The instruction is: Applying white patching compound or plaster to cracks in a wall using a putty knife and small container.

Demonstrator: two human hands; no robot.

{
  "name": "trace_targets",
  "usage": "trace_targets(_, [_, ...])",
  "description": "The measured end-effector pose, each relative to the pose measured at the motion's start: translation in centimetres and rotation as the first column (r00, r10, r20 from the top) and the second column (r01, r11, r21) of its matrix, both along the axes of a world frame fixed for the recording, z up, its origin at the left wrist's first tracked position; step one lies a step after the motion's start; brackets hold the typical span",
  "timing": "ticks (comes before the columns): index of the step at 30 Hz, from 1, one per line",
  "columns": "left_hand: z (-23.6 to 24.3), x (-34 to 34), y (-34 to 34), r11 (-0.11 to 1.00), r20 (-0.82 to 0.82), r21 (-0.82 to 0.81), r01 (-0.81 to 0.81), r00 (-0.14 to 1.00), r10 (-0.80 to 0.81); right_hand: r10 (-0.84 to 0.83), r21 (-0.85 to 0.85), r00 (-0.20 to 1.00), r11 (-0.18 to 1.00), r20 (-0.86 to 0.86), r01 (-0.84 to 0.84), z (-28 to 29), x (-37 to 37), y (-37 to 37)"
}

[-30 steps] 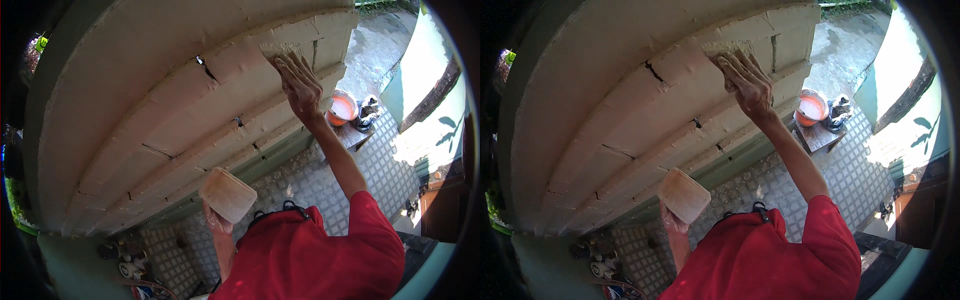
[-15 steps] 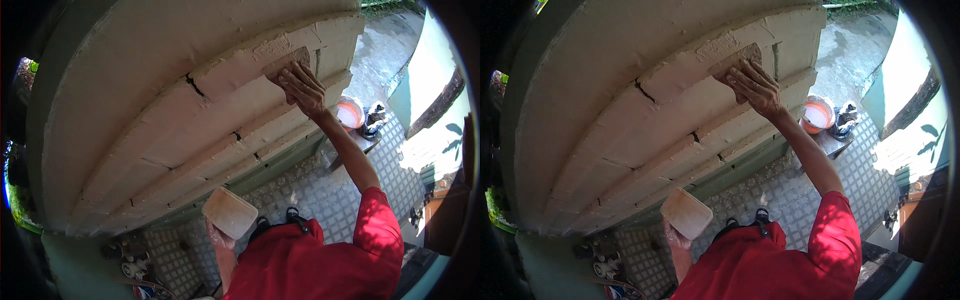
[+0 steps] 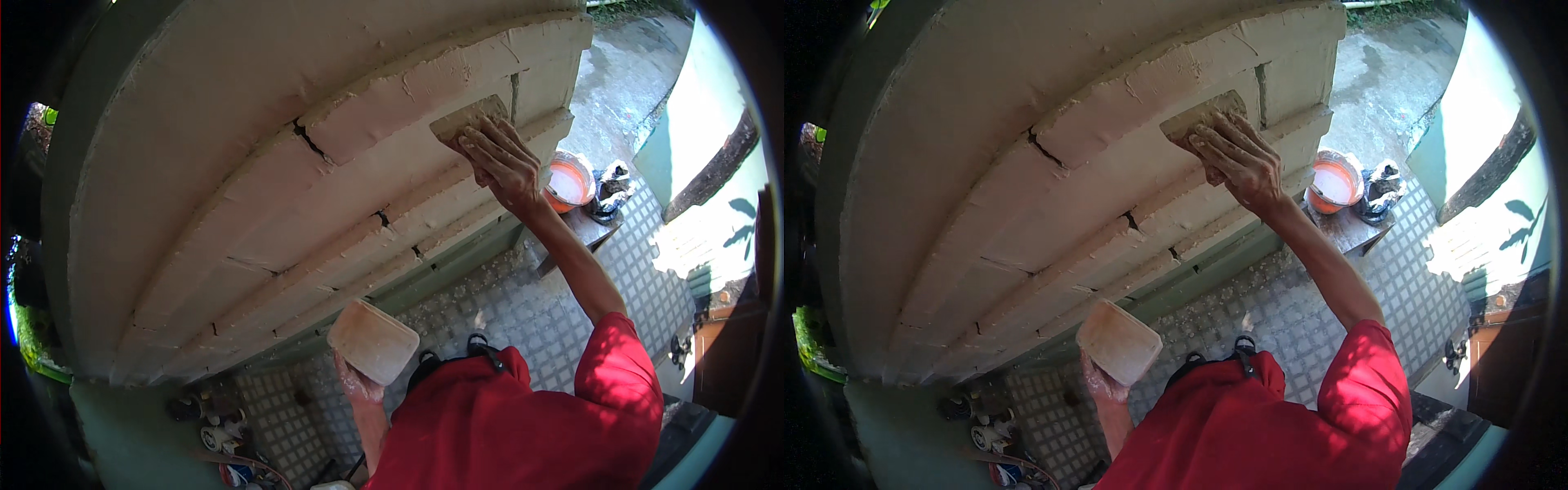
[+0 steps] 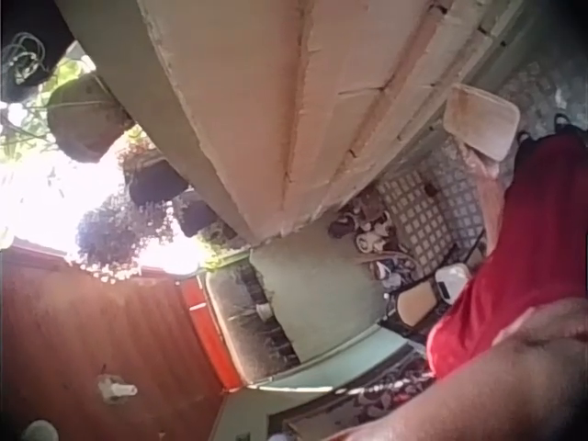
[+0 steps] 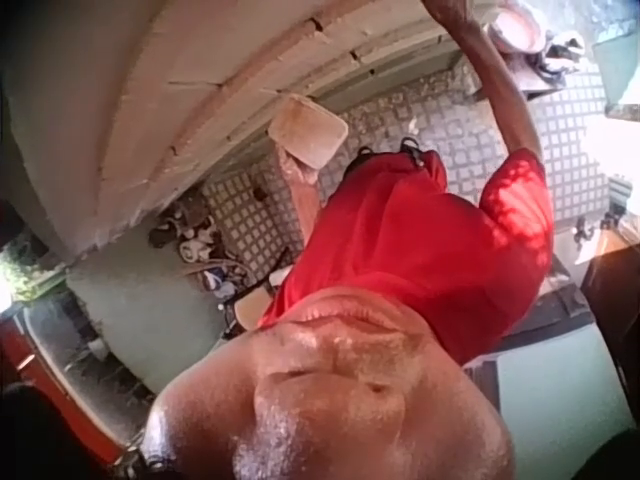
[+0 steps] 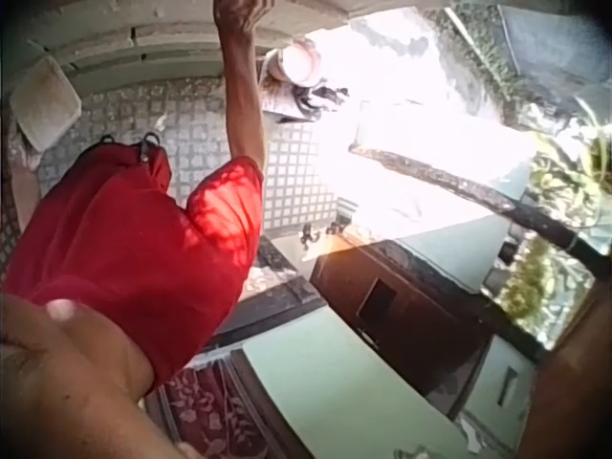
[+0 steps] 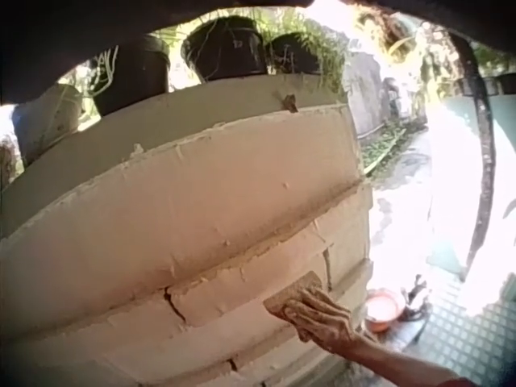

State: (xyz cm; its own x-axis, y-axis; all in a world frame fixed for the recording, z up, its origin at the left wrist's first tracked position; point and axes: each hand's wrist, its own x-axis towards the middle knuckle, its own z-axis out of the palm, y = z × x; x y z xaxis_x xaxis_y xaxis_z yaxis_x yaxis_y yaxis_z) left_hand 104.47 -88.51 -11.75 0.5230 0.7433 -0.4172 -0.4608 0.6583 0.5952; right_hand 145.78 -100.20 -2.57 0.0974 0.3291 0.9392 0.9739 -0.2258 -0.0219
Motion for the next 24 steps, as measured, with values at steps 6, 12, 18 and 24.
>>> trace_targets(6, [0.1,0.7,0.1,0.999,-0.004,-0.001,0.038,0.999,-0.038,0.035,0.105,0.999,0.994,0.026,-0.037,7.0,-0.8,1.3])
trace_targets(12, [-0.1,1.8,-0.2,0.999,0.060,0.021,0.048,0.997,-0.049,0.003,-0.016,0.999,1.000,-0.051,-0.004,1.2,0.2,1.0])
trace_targets(18, [-0.4,1.3,-0.7,0.998,0.062,0.012,0.065,0.996,-0.065,0.068,0.276,0.909,0.960,-0.412,0.053,2.9,-1.4,-0.8])
trace_targets(24, [-0.8,1.5,-0.4,0.999,0.052,-0.020,0.036,0.998,-0.035,-0.019,0.344,0.786,0.892,-0.617,0.292,6.3,-1.3,1.5])
